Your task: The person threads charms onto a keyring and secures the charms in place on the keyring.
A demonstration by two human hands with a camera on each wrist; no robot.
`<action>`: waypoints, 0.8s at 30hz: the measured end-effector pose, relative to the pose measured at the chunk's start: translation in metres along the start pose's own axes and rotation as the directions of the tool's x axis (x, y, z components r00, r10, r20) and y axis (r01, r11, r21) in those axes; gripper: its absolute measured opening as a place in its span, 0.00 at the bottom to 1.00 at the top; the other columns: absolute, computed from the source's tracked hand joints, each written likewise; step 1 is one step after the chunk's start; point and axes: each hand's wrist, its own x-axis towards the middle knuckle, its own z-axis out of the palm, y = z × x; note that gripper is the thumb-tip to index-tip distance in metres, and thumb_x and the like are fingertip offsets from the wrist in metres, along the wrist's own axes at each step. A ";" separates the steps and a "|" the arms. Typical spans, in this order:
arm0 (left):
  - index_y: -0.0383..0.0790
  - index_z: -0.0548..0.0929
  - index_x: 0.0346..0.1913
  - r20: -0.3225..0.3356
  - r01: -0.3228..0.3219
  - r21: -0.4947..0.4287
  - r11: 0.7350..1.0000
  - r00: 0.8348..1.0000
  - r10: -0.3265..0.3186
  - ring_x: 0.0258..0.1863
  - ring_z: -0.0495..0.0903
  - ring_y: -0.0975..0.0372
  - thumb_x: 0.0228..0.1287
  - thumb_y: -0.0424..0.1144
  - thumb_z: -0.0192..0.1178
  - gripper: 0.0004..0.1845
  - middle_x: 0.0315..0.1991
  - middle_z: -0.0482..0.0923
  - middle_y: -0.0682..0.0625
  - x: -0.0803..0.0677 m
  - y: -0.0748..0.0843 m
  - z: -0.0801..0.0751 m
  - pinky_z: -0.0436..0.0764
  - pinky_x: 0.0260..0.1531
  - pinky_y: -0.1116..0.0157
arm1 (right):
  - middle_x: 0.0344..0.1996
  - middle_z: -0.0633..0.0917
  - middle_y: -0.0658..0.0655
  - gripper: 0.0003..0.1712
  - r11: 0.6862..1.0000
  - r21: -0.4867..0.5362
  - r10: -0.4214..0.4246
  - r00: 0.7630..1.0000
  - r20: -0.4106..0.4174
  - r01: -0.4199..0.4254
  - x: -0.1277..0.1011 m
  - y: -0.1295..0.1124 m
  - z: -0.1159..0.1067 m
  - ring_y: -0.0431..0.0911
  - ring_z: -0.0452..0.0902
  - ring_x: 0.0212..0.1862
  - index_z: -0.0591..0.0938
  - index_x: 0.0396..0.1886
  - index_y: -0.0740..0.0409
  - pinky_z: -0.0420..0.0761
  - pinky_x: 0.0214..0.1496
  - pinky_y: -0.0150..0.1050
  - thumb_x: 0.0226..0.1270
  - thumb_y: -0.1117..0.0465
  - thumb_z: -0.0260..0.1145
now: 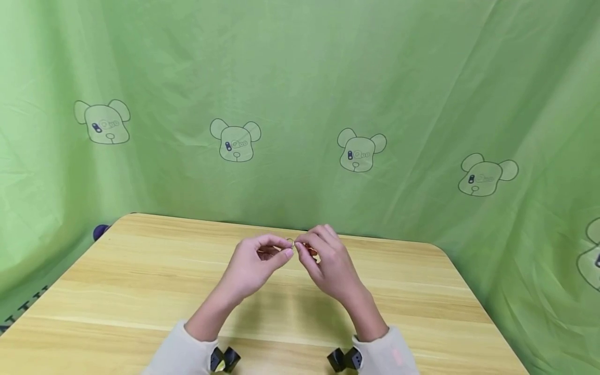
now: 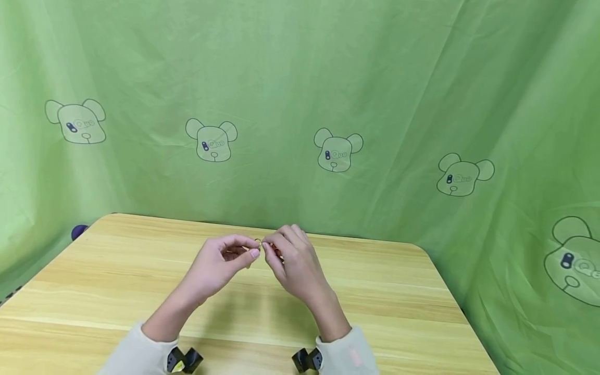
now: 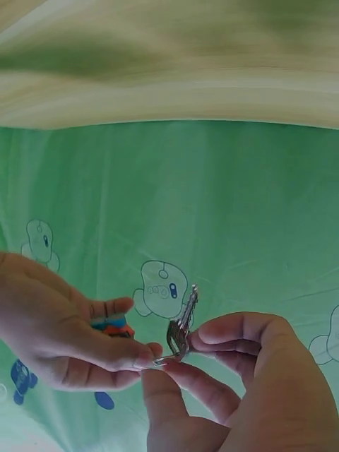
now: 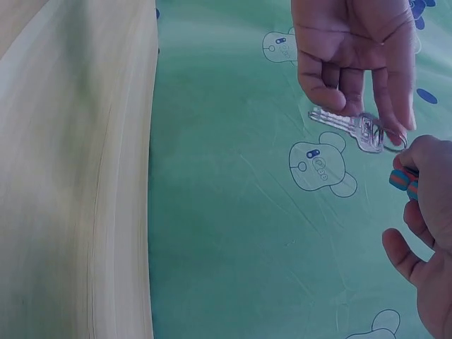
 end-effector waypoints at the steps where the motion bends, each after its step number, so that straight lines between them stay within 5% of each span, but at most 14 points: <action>1: 0.41 0.90 0.44 -0.001 -0.019 0.034 0.999 1.000 0.019 0.37 0.83 0.60 0.67 0.40 0.71 0.08 0.40 0.87 0.50 0.000 0.000 0.001 0.82 0.39 0.62 | 0.32 0.81 0.49 0.05 1.000 -0.004 0.000 1.000 -0.003 0.000 0.000 0.000 0.000 0.43 0.70 0.35 0.86 0.37 0.58 0.71 0.37 0.33 0.72 0.66 0.63; 11: 0.46 0.91 0.40 -0.080 -0.167 0.232 0.958 0.979 0.190 0.37 0.84 0.64 0.65 0.36 0.71 0.03 0.41 0.86 0.55 -0.002 -0.002 0.004 0.84 0.43 0.58 | 0.32 0.80 0.50 0.05 1.000 -0.008 -0.003 1.000 -0.010 0.003 0.002 -0.003 0.000 0.43 0.71 0.35 0.86 0.37 0.59 0.71 0.37 0.33 0.72 0.66 0.64; 24: 0.43 0.90 0.39 -0.036 -0.271 0.225 0.936 0.957 0.286 0.37 0.82 0.64 0.64 0.31 0.71 0.03 0.40 0.85 0.55 -0.002 0.003 -0.002 0.83 0.39 0.62 | 0.32 0.81 0.50 0.04 1.000 0.014 -0.020 0.999 -0.030 0.021 0.003 -0.003 -0.002 0.43 0.70 0.34 0.85 0.37 0.59 0.70 0.36 0.33 0.70 0.68 0.64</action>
